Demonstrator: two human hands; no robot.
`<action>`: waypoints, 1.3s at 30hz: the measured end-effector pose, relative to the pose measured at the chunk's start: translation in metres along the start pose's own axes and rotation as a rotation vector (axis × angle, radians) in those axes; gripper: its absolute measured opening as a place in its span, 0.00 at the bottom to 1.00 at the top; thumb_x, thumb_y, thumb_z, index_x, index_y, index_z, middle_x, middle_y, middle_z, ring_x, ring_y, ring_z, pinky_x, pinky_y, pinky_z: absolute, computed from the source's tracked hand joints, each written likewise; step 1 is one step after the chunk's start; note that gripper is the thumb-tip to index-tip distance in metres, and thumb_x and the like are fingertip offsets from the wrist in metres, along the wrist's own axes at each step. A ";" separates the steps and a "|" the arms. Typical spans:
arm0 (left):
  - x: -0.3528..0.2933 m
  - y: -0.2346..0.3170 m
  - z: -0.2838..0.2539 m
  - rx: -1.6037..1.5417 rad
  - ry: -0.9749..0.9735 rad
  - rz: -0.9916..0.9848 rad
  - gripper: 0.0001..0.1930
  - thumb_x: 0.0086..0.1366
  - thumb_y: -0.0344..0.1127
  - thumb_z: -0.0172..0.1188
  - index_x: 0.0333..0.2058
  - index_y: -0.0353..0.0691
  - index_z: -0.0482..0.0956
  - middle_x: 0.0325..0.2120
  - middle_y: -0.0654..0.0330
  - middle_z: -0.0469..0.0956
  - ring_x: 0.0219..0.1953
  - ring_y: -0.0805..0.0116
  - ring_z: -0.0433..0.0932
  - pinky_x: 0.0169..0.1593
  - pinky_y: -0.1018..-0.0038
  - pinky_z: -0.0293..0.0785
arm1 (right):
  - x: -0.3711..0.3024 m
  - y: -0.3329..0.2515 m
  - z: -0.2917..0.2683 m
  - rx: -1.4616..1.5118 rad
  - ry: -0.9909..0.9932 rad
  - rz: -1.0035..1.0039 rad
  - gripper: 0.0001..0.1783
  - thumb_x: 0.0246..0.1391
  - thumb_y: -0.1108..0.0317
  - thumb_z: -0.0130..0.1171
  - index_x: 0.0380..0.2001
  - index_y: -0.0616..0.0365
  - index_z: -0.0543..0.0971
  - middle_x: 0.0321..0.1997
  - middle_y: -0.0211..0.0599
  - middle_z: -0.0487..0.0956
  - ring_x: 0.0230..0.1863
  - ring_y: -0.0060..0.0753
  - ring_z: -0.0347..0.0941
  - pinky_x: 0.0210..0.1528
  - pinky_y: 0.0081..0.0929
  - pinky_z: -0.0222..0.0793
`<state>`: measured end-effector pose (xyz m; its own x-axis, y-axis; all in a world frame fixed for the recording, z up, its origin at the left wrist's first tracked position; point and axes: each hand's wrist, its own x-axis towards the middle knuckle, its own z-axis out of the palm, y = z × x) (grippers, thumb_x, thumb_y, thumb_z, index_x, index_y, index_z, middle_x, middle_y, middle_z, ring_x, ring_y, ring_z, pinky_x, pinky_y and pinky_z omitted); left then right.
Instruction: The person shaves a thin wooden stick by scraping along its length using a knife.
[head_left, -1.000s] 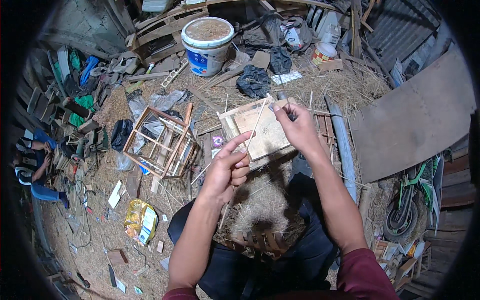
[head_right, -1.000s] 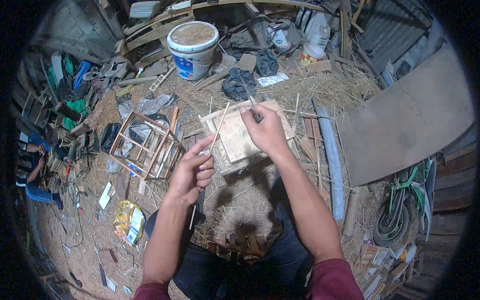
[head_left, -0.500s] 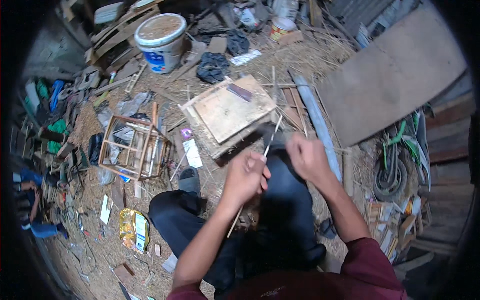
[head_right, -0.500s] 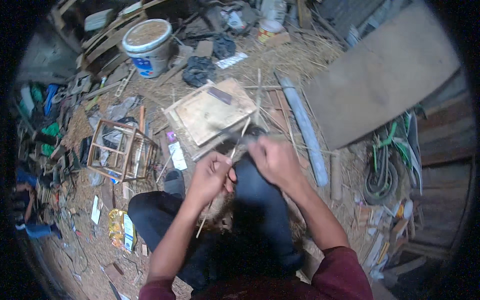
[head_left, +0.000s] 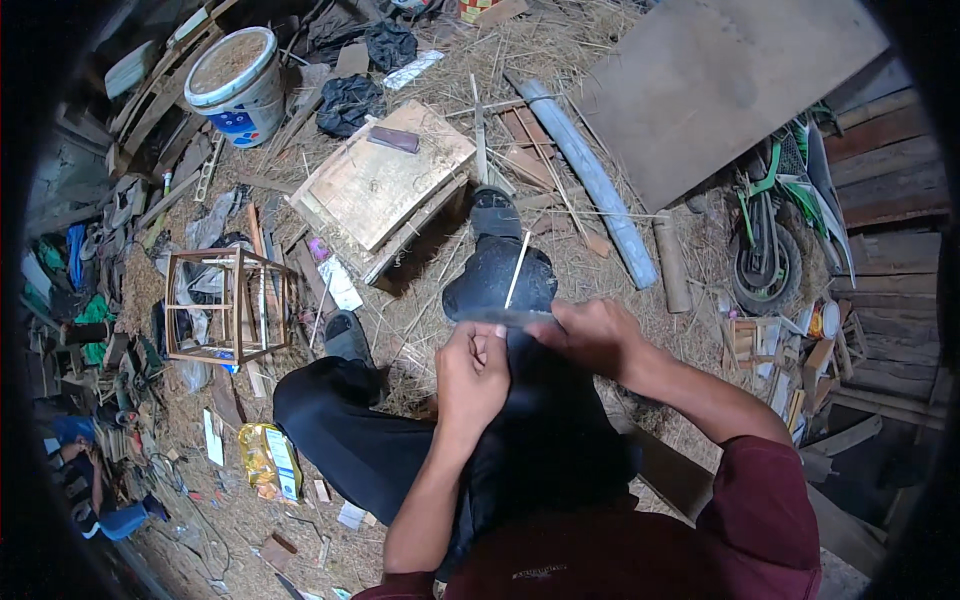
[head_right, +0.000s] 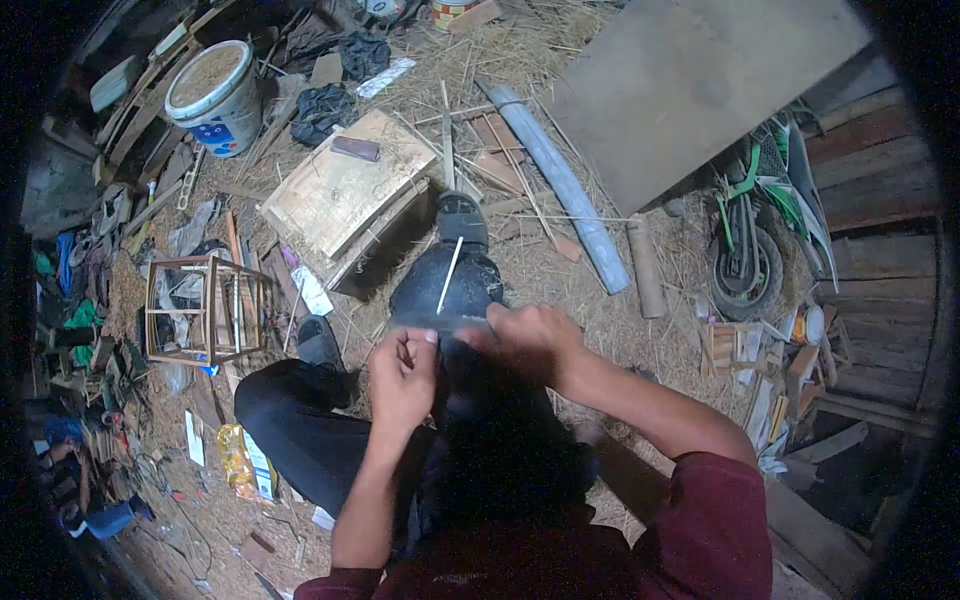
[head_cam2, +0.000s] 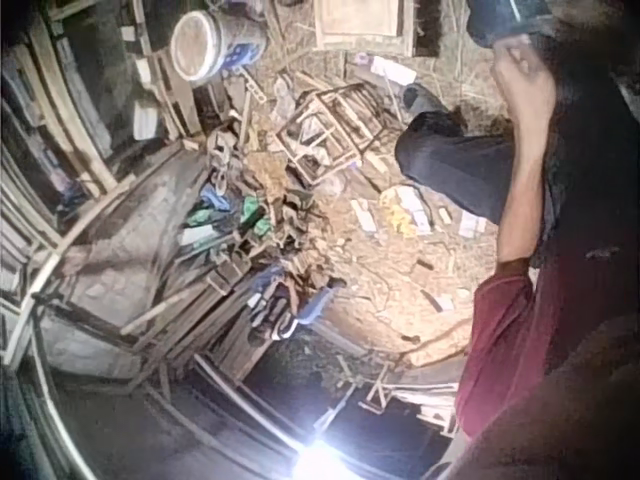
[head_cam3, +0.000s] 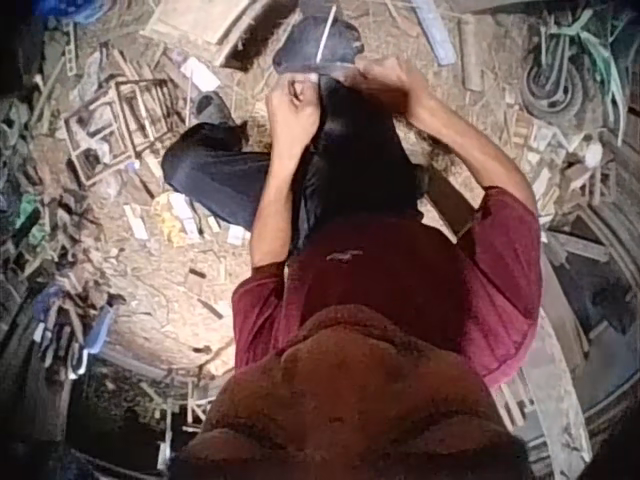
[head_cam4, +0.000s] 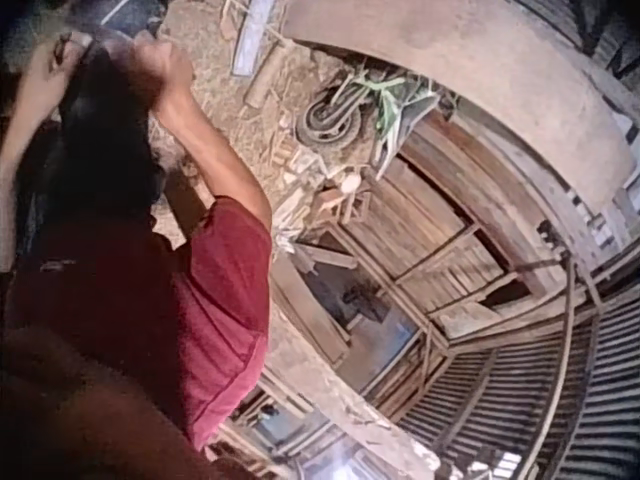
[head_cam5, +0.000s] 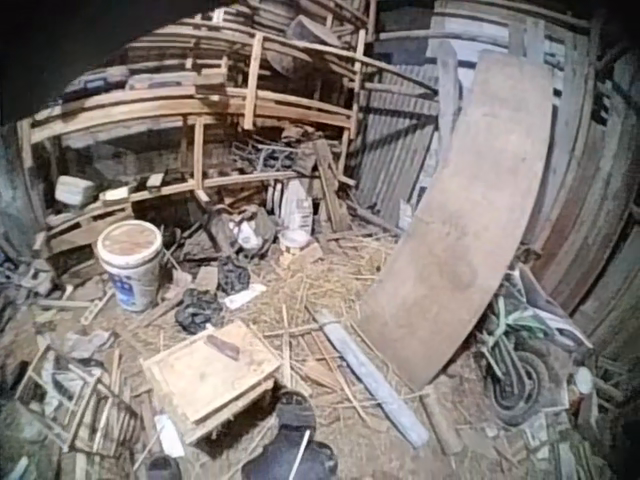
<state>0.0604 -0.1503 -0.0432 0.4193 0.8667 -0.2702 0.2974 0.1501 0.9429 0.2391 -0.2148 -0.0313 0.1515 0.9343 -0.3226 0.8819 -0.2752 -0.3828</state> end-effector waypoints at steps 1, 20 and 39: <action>-0.003 -0.003 0.002 -0.084 -0.030 -0.042 0.08 0.65 0.29 0.55 0.27 0.33 0.72 0.13 0.64 0.72 0.15 0.84 0.65 0.19 0.80 0.57 | -0.002 0.000 -0.002 -0.018 0.005 0.020 0.28 0.58 0.41 0.50 0.23 0.59 0.72 0.18 0.54 0.75 0.24 0.61 0.75 0.27 0.51 0.70; -0.036 -0.020 -0.006 -0.143 -0.044 -0.040 0.06 0.65 0.29 0.56 0.29 0.35 0.73 0.16 0.71 0.66 0.19 0.85 0.60 0.22 0.82 0.55 | -0.014 0.011 -0.003 0.102 0.142 0.159 0.35 0.59 0.35 0.41 0.26 0.62 0.75 0.21 0.58 0.76 0.28 0.63 0.76 0.30 0.53 0.71; -0.083 -0.038 -0.019 -0.100 -0.097 -0.014 0.08 0.67 0.31 0.54 0.29 0.36 0.72 0.13 0.70 0.66 0.16 0.87 0.59 0.19 0.84 0.53 | -0.009 0.020 -0.008 0.083 0.113 0.277 0.36 0.60 0.34 0.38 0.27 0.60 0.75 0.23 0.60 0.77 0.32 0.67 0.75 0.35 0.55 0.70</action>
<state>-0.0020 -0.2192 -0.0531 0.4981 0.8148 -0.2965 0.2188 0.2128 0.9523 0.2590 -0.2266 -0.0296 0.4334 0.8393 -0.3283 0.7615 -0.5359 -0.3646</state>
